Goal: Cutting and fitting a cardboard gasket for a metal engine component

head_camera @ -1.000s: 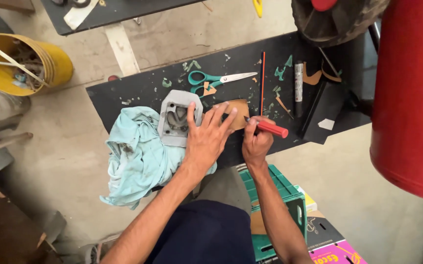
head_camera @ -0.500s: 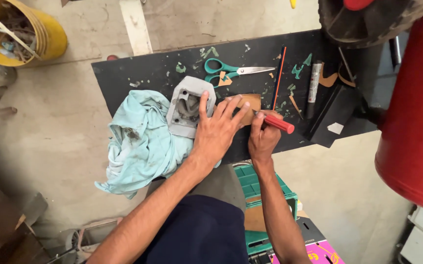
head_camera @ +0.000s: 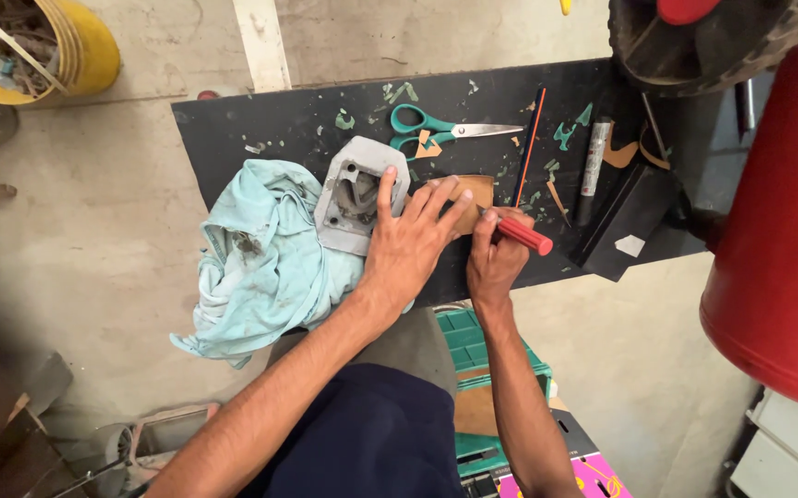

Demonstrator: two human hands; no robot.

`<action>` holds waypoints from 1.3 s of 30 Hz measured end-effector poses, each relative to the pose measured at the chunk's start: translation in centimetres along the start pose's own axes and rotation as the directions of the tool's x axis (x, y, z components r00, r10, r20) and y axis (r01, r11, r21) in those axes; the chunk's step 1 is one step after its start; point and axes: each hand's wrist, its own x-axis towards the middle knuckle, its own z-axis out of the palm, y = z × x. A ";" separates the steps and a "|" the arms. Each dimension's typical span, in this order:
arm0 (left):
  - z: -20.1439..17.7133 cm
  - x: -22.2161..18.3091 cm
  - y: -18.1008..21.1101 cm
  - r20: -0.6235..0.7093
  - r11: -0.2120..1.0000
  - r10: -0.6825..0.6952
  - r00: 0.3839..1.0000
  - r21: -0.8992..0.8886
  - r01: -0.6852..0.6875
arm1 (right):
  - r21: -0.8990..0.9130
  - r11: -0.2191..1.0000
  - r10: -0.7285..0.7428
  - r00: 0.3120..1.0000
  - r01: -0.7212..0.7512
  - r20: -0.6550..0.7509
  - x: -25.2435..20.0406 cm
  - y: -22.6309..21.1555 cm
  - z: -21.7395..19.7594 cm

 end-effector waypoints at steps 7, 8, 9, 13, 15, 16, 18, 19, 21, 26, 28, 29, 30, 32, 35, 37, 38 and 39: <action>0.0 0.0 0.1 0.019 1.000 -0.013 1.000 0.020 0.013 | -0.013 1.000 -0.010 1.000 0.010 -0.006 -0.2 0.6 0.2; 0.1 0.0 0.0 0.022 0.999 -0.016 1.000 0.030 0.015 | -0.011 1.000 -0.015 1.000 0.015 -0.008 -0.2 0.4 0.2; 0.0 0.0 0.1 0.021 0.999 -0.018 1.000 0.029 0.017 | -0.011 1.000 -0.017 1.000 0.017 -0.007 -0.1 0.5 0.2; -0.1 0.0 0.0 0.030 1.000 -0.025 0.999 0.019 0.025 | -0.029 0.998 -0.051 0.999 0.050 -0.020 -0.2 0.8 0.3; 0.0 -0.1 0.0 0.033 0.999 -0.029 0.999 0.017 0.029 | -0.030 0.998 -0.054 0.998 0.053 -0.016 -0.3 1.0 0.4; 0.0 -0.1 0.0 0.041 0.999 -0.029 0.999 0.018 0.028 | -0.035 0.998 -0.049 0.999 0.048 -0.017 -0.3 1.2 0.5; 0.1 -0.1 0.0 0.050 0.999 -0.031 0.998 0.019 0.030 | -0.040 0.998 -0.044 0.999 0.044 -0.015 -0.5 1.5 0.5; 0.2 -0.1 0.0 0.048 0.999 -0.029 0.998 0.017 0.028 | -0.048 0.998 -0.043 0.999 0.042 -0.019 -0.6 1.6 0.5; 0.3 -0.1 0.0 0.046 1.000 -0.027 0.999 0.015 0.026 | -0.057 0.998 -0.043 0.999 0.041 -0.023 -0.7 1.6 0.5; 0.5 -0.1 0.0 0.047 0.999 -0.033 0.998 0.010 0.033 | -0.073 0.996 -0.059 0.998 0.056 -0.038 -0.6 1.4 0.6; 0.5 -0.1 0.0 0.043 0.999 -0.033 0.999 0.006 0.032 | -0.069 0.996 -0.055 0.998 0.053 -0.039 -0.5 1.3 0.5; 0.5 0.0 0.0 0.039 0.999 -0.032 0.999 0.004 0.032 | -0.063 0.997 -0.052 0.998 0.049 -0.041 -0.5 1.2 0.5; 0.5 0.0 -0.1 0.039 0.999 -0.033 0.999 0.005 0.033 | -0.062 0.997 -0.052 0.998 0.049 -0.040 -0.5 1.4 0.6; 0.4 -0.1 -0.1 0.043 0.999 -0.034 0.999 0.006 0.034 | -0.081 0.996 -0.051 0.998 0.047 -0.040 -0.8 1.8 0.7; 0.6 -0.1 0.0 0.041 0.999 -0.033 0.999 0.006 0.032 | -0.096 0.993 -0.066 0.997 0.062 -0.043 -0.8 1.8 0.7; 0.7 -0.1 -0.1 0.047 0.999 -0.034 0.998 0.010 0.033 | -0.100 0.993 -0.065 0.997 0.061 -0.037 -0.8 1.5 0.5; 0.7 -0.2 -0.1 0.052 0.999 -0.035 0.998 0.016 0.035 | -0.104 0.993 -0.065 0.997 0.061 -0.031 -0.7 1.4 0.4; 0.5 -0.1 -0.1 0.052 0.999 -0.036 0.998 0.015 0.035 | -0.104 0.993 -0.065 0.997 0.061 -0.030 -0.7 1.4 0.4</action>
